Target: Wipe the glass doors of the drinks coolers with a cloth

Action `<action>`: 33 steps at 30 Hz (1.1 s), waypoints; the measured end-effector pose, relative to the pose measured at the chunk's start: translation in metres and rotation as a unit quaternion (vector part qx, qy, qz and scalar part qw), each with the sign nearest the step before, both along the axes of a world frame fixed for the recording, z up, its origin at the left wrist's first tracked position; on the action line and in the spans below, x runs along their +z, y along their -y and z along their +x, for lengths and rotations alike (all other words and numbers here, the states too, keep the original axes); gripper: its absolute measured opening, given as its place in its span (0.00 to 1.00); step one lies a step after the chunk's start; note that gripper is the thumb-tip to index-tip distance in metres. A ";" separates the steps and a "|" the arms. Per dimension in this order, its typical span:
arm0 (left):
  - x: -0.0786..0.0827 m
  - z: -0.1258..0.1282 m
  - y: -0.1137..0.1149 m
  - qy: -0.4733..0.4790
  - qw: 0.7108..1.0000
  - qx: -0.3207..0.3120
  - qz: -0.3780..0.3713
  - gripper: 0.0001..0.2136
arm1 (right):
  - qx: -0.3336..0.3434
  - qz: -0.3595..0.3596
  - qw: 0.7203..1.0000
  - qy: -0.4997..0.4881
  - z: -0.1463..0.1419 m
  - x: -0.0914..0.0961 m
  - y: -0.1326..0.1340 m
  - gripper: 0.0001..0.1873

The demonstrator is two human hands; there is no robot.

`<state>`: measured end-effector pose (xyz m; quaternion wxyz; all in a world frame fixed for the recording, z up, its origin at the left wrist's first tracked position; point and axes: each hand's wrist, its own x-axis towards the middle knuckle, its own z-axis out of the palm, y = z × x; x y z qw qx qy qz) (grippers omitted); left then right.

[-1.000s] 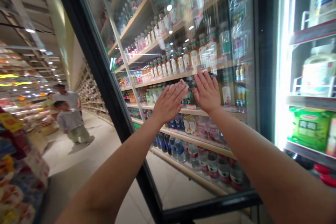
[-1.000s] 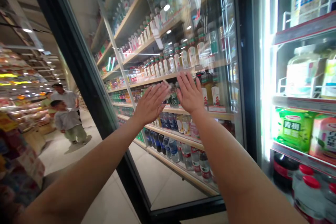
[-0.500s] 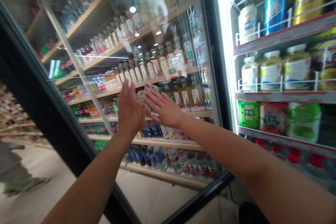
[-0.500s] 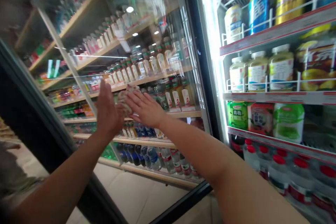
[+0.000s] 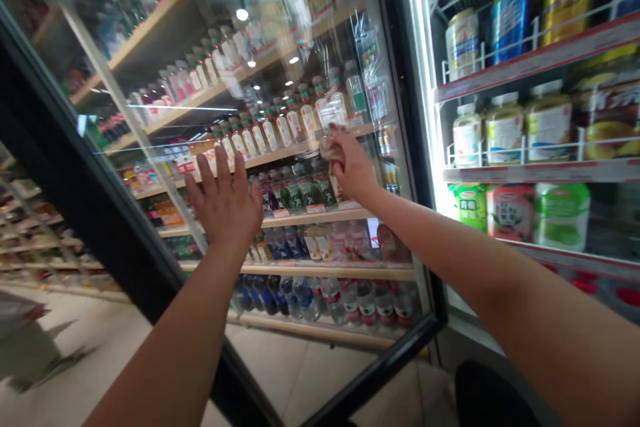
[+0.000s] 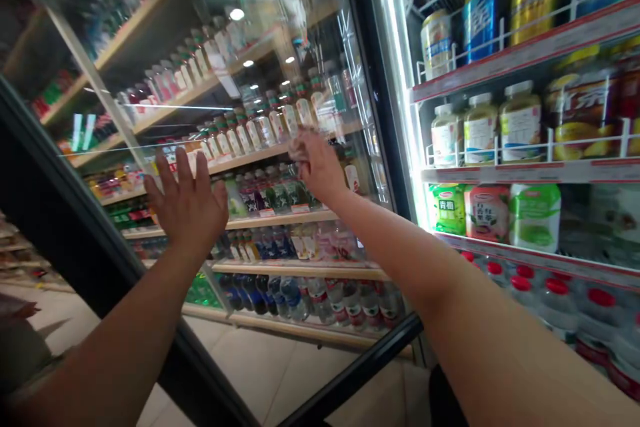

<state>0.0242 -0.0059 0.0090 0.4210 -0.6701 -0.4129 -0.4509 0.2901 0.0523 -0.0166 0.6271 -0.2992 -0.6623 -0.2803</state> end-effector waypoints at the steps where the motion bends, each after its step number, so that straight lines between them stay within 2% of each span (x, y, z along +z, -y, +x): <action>1: 0.000 0.000 0.001 0.005 1.000 -0.004 -0.004 0.30 | -0.003 -0.001 0.999 -0.036 0.002 0.001 -0.002 0.33; 3: -0.001 0.001 0.003 0.011 1.000 -0.011 -0.009 0.30 | -0.019 -0.011 0.999 -0.038 0.005 -0.012 -0.003 0.39; 6: -0.004 0.001 0.005 0.002 1.000 -0.015 -0.011 0.31 | -0.047 -0.041 0.996 0.069 0.008 -0.047 0.001 0.39; 7: -0.005 0.001 0.006 -0.003 1.000 -0.018 -0.012 0.31 | -0.058 -0.054 0.992 0.101 0.010 -0.053 0.002 0.38; 9: -0.005 0.001 0.007 -0.002 1.000 -0.023 -0.012 0.32 | -0.091 -0.076 0.986 0.117 0.018 -0.051 0.001 0.36; 12: -0.006 0.002 0.008 0.009 0.999 -0.031 -0.021 0.33 | -0.151 -0.097 0.984 0.016 0.032 -0.027 -0.008 0.35; 14: -0.006 0.003 0.009 0.010 0.999 -0.034 -0.029 0.34 | -0.176 -0.107 0.977 -0.058 0.040 -0.024 -0.015 0.36; 18: -0.006 0.004 0.012 0.006 0.999 -0.030 -0.038 0.34 | -0.176 -0.120 0.973 -0.089 0.048 -0.060 -0.017 0.37; 20: -0.007 0.003 0.012 0.008 0.999 -0.026 -0.035 0.33 | -0.172 -0.128 0.971 -0.106 0.047 -0.069 -0.018 0.37; 22: -0.007 0.003 0.010 0.011 0.999 -0.022 -0.032 0.32 | -0.178 -0.137 0.962 -0.155 0.041 -0.056 -0.025 0.37; 24: -0.007 0.002 0.008 0.011 0.999 -0.019 -0.032 0.32 | -0.182 -0.135 0.953 -0.200 0.029 -0.027 -0.032 0.36; 26: -0.008 0.001 0.006 0.011 0.999 -0.017 -0.031 0.32 | -0.174 -0.112 0.960 -0.189 0.012 -0.005 -0.037 0.36; 27: -0.008 0.000 0.005 0.012 0.999 -0.018 -0.030 0.32 | -0.166 -0.097 0.967 -0.168 0.003 -0.003 -0.036 0.35; 29: -0.008 0.000 0.004 0.014 0.999 -0.028 -0.030 0.32 | -0.151 -0.072 0.980 -0.109 -0.011 -0.019 -0.029 0.35; 32: -0.008 0.000 0.005 0.021 0.998 -0.051 -0.033 0.33 | -0.145 -0.072 0.986 -0.036 -0.018 -0.067 -0.012 0.36; 33: -0.008 0.000 0.006 0.025 0.997 -0.057 -0.035 0.33 | -0.148 -0.081 0.985 -0.028 -0.017 -0.078 -0.009 0.36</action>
